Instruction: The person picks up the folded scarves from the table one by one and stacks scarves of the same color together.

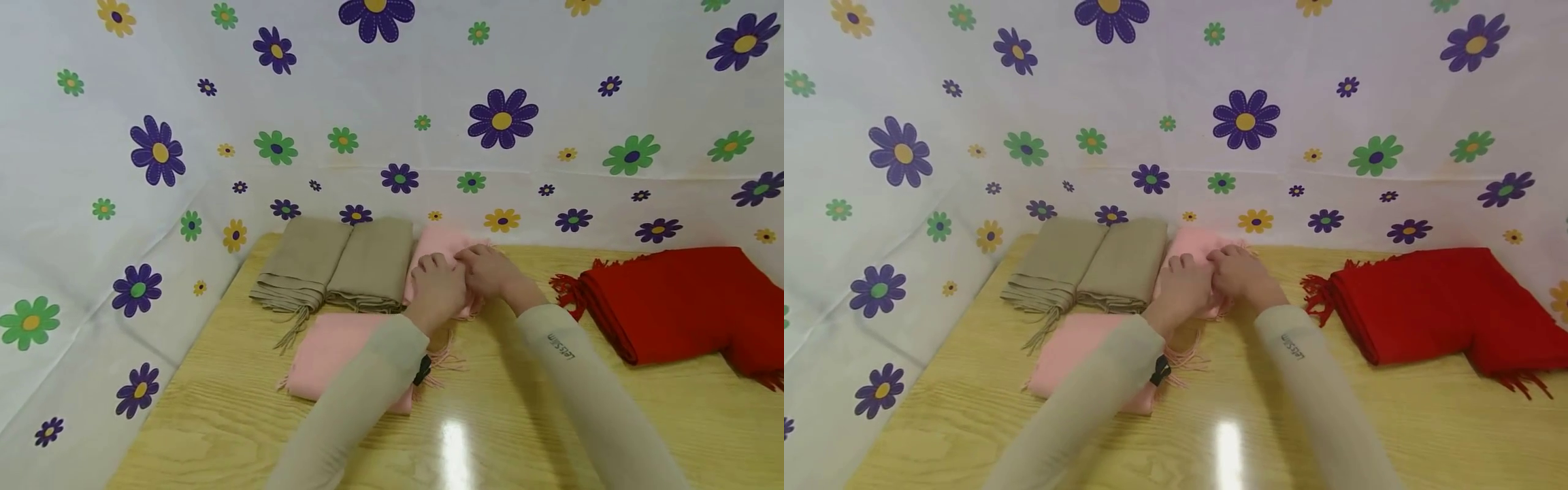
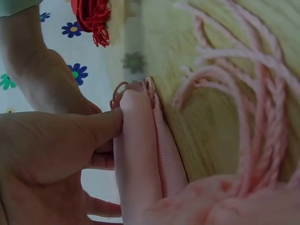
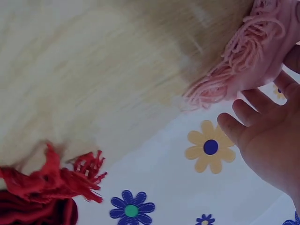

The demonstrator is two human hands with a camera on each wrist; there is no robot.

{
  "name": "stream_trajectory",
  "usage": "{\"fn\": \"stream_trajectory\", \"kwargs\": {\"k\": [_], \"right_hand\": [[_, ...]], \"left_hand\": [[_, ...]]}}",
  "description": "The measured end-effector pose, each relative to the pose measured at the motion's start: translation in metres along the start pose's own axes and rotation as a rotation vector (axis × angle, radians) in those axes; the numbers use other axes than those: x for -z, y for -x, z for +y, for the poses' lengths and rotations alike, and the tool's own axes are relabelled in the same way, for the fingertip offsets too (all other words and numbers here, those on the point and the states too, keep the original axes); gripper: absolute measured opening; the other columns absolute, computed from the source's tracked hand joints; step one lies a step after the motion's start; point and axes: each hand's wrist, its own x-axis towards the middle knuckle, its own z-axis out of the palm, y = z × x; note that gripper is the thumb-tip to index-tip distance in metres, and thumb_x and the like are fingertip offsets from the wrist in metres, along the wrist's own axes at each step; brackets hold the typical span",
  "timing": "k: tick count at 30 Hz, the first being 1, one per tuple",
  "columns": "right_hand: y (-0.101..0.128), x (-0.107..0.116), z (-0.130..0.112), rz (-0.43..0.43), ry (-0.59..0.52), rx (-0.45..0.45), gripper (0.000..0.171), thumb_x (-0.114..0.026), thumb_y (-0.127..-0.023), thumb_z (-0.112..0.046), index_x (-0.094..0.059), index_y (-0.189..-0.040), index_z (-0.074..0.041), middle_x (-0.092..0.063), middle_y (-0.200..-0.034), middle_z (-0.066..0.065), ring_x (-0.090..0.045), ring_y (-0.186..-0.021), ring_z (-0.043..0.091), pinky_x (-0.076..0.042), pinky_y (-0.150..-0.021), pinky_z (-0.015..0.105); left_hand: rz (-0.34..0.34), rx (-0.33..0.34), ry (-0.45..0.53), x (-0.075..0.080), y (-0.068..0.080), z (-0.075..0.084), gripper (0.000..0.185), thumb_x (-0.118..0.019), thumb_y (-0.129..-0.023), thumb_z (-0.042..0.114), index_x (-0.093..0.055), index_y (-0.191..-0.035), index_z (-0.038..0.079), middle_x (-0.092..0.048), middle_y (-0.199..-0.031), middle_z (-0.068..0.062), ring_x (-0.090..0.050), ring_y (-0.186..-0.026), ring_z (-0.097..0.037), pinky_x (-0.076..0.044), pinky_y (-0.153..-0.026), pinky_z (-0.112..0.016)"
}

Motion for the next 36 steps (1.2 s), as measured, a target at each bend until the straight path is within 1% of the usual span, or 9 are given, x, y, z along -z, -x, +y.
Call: {"fn": "stream_trajectory", "kwargs": {"k": [6,10,11,15,22,26,31,34,36], "right_hand": [[0.002,-0.005,-0.006,0.009,0.040,-0.001,0.030,-0.055,-0.099,-0.010,-0.054,-0.129,-0.005,-0.049,-0.131,0.022,-0.046,-0.124,0.038,-0.040,-0.105,0.056],[0.006,-0.010,-0.007,0.035,0.042,-0.045,0.028,-0.048,-0.104,-0.017,-0.050,-0.128,-0.003,-0.050,-0.124,0.024,-0.049,-0.117,0.039,-0.043,-0.100,0.055],[0.007,-0.010,-0.008,0.042,0.054,-0.058,0.028,-0.041,-0.107,-0.020,-0.050,-0.126,-0.003,-0.050,-0.121,0.024,-0.050,-0.114,0.039,-0.044,-0.098,0.054],[0.013,-0.008,-0.011,0.034,0.082,-0.122,0.030,-0.036,-0.108,-0.025,-0.049,-0.122,-0.003,-0.049,-0.116,0.023,-0.050,-0.110,0.042,-0.042,-0.098,0.057],[0.035,-0.005,-0.020,0.014,0.064,-0.233,0.036,-0.038,-0.106,-0.026,-0.048,-0.125,0.003,-0.048,-0.119,0.030,-0.049,-0.114,0.049,-0.047,-0.089,0.062],[0.045,-0.004,-0.020,0.039,0.069,-0.227,0.036,-0.041,-0.105,-0.026,-0.051,-0.118,0.005,-0.050,-0.115,0.031,-0.050,-0.111,0.049,-0.047,-0.089,0.060],[0.038,-0.005,-0.015,0.118,0.074,-0.156,0.031,-0.044,-0.105,-0.024,-0.057,-0.108,0.004,-0.049,-0.119,0.030,-0.046,-0.117,0.049,-0.044,-0.095,0.060],[0.032,-0.007,-0.006,0.137,-0.037,-0.114,0.027,-0.044,-0.106,-0.019,-0.054,-0.115,0.004,-0.045,-0.131,0.030,-0.042,-0.125,0.049,-0.039,-0.103,0.059],[0.031,-0.010,0.001,0.114,-0.118,-0.104,0.032,-0.043,-0.106,-0.017,-0.047,-0.130,0.004,-0.039,-0.141,0.032,-0.039,-0.131,0.050,-0.035,-0.108,0.059]], "left_hand": [[-0.030,0.009,0.022,-0.002,0.002,0.001,0.078,-0.056,-0.095,0.055,-0.031,-0.155,0.012,-0.037,-0.146,-0.035,-0.044,-0.126,-0.054,-0.045,-0.098,-0.060],[-0.043,-0.045,0.038,-0.003,-0.002,-0.005,0.072,-0.059,-0.094,0.054,-0.037,-0.149,0.013,-0.046,-0.140,-0.026,-0.050,-0.119,-0.047,-0.048,-0.093,-0.056],[-0.052,-0.056,0.050,-0.003,-0.003,-0.007,0.071,-0.060,-0.094,0.053,-0.038,-0.148,0.013,-0.046,-0.140,-0.023,-0.050,-0.120,-0.045,-0.048,-0.093,-0.055],[-0.064,-0.139,0.038,-0.003,-0.010,-0.018,0.068,-0.065,-0.092,0.051,-0.043,-0.144,0.013,-0.051,-0.140,-0.012,-0.050,-0.122,-0.037,-0.047,-0.097,-0.047],[-0.091,-0.331,0.004,-0.001,-0.020,-0.033,0.073,-0.073,-0.088,0.043,-0.042,-0.151,0.020,-0.047,-0.151,0.000,-0.046,-0.136,-0.025,-0.037,-0.111,-0.038],[-0.133,-0.367,0.041,0.003,-0.019,-0.034,0.080,-0.077,-0.085,0.038,-0.038,-0.154,0.024,-0.047,-0.152,-0.002,-0.048,-0.133,-0.026,-0.043,-0.105,-0.043],[-0.165,-0.352,-0.017,0.005,-0.017,-0.035,0.084,-0.076,-0.085,0.037,-0.034,-0.156,0.023,-0.043,-0.155,0.001,-0.050,-0.132,-0.021,-0.045,-0.102,-0.040],[-0.166,-0.354,0.000,0.004,-0.016,-0.033,0.085,-0.075,-0.087,0.036,-0.031,-0.157,0.021,-0.035,-0.159,0.001,-0.044,-0.138,-0.023,-0.040,-0.108,-0.042],[-0.163,-0.370,0.026,0.003,-0.016,-0.031,0.083,-0.074,-0.089,0.034,-0.030,-0.157,0.018,-0.030,-0.162,-0.002,-0.036,-0.143,-0.027,-0.035,-0.112,-0.044]]}}
